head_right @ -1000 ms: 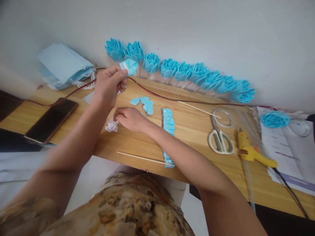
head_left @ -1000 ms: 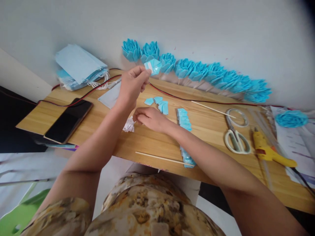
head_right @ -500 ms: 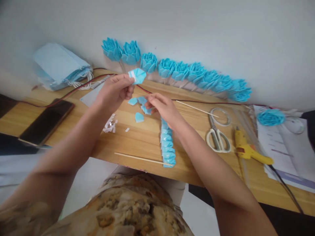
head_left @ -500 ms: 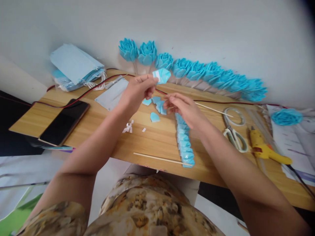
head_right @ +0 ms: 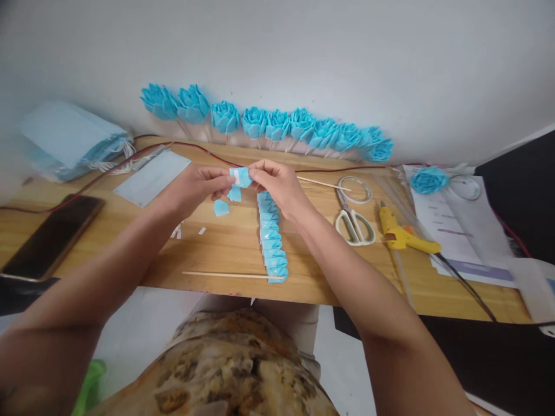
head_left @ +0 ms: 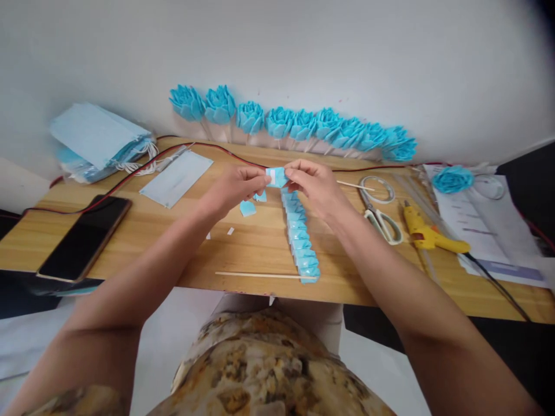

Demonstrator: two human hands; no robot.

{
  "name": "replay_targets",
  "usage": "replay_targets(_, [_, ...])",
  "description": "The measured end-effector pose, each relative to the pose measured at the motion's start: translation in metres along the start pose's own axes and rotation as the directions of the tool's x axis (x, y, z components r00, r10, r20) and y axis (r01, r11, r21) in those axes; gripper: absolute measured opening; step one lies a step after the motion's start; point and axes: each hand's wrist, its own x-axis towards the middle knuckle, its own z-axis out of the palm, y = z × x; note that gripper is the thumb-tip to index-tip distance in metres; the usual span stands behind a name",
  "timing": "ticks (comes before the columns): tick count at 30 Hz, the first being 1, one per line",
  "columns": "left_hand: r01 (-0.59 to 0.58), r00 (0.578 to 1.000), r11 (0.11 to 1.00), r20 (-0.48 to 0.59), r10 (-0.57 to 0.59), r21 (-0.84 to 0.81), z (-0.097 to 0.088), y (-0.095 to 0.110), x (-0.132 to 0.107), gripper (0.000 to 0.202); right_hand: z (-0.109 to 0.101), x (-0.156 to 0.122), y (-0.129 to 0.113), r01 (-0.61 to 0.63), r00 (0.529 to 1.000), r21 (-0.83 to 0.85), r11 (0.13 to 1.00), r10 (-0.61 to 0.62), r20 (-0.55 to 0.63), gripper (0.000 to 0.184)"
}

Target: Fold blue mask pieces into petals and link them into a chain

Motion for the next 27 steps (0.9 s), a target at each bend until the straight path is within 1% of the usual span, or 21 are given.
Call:
replay_targets(2, [-0.008, 0.999, 0.995, -0.032, 0.011, 0.101, -0.009, -0.001, -0.005, 0.023, -0.004, -0.001, -0.001, 0.024, 0.999, -0.034, 0.999, -0.026, -0.041, 0.009])
replay_targets(3, [-0.02, 0.997, 0.983, -0.063, 0.032, 0.182, -0.013, -0.002, -0.009, 0.025, -0.006, -0.001, -0.001, 0.028, 0.998, -0.026, 0.999, -0.029, -0.052, 0.008])
replay_targets(4, [-0.039, 0.994, 0.957, -0.09, 0.067, 0.287, -0.017, -0.005, -0.014, 0.027, -0.008, -0.001, 0.0, 0.026, 0.998, -0.008, 1.0, -0.026, -0.059, 0.008])
replay_targets(5, [-0.069, 0.989, 0.91, -0.093, 0.116, 0.408, -0.02, -0.008, -0.021, 0.026, -0.01, -0.002, 0.002, 0.016, 0.998, 0.014, 1.0, -0.016, -0.061, 0.007])
replay_targets(6, [-0.117, 0.982, 0.837, -0.066, 0.179, 0.534, -0.021, -0.012, -0.029, 0.023, -0.011, -0.002, 0.006, 0.002, 0.998, 0.034, 0.999, 0.0, -0.059, 0.007])
replay_targets(8, [-0.232, 0.961, 0.651, 0.066, 0.269, 0.723, -0.017, -0.021, -0.046, 0.019, -0.012, -0.004, 0.014, -0.032, 0.998, 0.053, 0.998, 0.035, -0.056, 0.008])
replay_targets(9, [-0.279, 0.949, 0.562, 0.133, 0.287, 0.779, -0.014, -0.027, -0.054, 0.018, -0.012, -0.005, 0.018, -0.046, 0.997, 0.054, 0.997, 0.049, -0.055, 0.008])
replay_targets(10, [-0.299, 0.943, 0.487, 0.175, 0.284, 0.821, -0.012, -0.032, -0.062, 0.017, -0.012, -0.006, 0.022, -0.057, 0.997, 0.053, 0.997, 0.06, -0.052, 0.009])
replay_targets(12, [-0.279, 0.952, 0.373, 0.204, 0.227, 0.885, -0.012, -0.043, -0.073, 0.017, -0.011, -0.009, 0.028, -0.074, 0.996, 0.057, 0.996, 0.076, -0.042, 0.01])
replay_targets(13, [-0.252, 0.96, 0.334, 0.193, 0.201, 0.908, -0.016, -0.047, -0.077, 0.018, -0.011, -0.01, 0.03, -0.082, 0.996, 0.062, 0.995, 0.084, -0.034, 0.011])
replay_targets(14, [-0.226, 0.968, 0.314, 0.175, 0.181, 0.922, -0.022, -0.05, -0.081, 0.02, -0.01, -0.011, 0.031, -0.089, 0.995, 0.068, 0.994, 0.091, -0.026, 0.011])
replay_targets(15, [-0.196, 0.974, 0.315, 0.146, 0.174, 0.929, -0.029, -0.052, -0.083, 0.02, -0.01, -0.012, 0.031, -0.096, 0.995, 0.075, 0.993, 0.097, -0.017, 0.011])
replay_targets(16, [-0.165, 0.978, 0.336, 0.111, 0.176, 0.927, -0.038, -0.052, -0.085, 0.018, -0.01, -0.013, 0.031, -0.099, 0.995, 0.081, 0.992, 0.1, -0.006, 0.012])
replay_targets(17, [-0.145, 0.981, 0.382, 0.083, 0.175, 0.913, -0.046, -0.049, -0.085, 0.017, -0.01, -0.014, 0.03, -0.1, 0.995, 0.085, 0.991, 0.1, 0.006, 0.013])
replay_targets(19, [-0.159, 0.977, 0.545, 0.053, 0.205, 0.824, -0.056, -0.041, -0.084, 0.019, -0.009, -0.016, 0.027, -0.101, 0.995, 0.09, 0.991, 0.098, 0.033, 0.014])
replay_targets(20, [-0.169, 0.973, 0.63, 0.027, 0.229, 0.758, -0.057, -0.035, -0.081, 0.022, -0.008, -0.017, 0.026, -0.104, 0.994, 0.091, 0.99, 0.101, 0.045, 0.014])
replay_targets(21, [-0.175, 0.971, 0.703, 0.001, 0.24, 0.689, -0.055, -0.029, -0.077, 0.024, -0.008, -0.018, 0.025, -0.111, 0.993, 0.092, 0.99, 0.106, 0.054, 0.014])
replay_targets(23, [-0.165, 0.969, 0.804, -0.056, 0.239, 0.572, -0.043, -0.019, -0.067, 0.029, -0.006, -0.019, 0.023, -0.126, 0.991, 0.092, 0.988, 0.121, 0.063, 0.016])
replay_targets(25, [-0.142, 0.977, 0.864, -0.072, 0.201, 0.483, -0.026, -0.012, -0.054, 0.034, -0.005, -0.021, 0.021, -0.129, 0.99, 0.079, 0.988, 0.124, 0.064, 0.017])
replay_targets(27, [-0.118, 0.987, 0.902, -0.054, 0.154, 0.416, -0.011, -0.009, -0.04, 0.039, -0.004, -0.023, 0.019, -0.118, 0.991, 0.046, 0.992, 0.116, 0.061, 0.018])
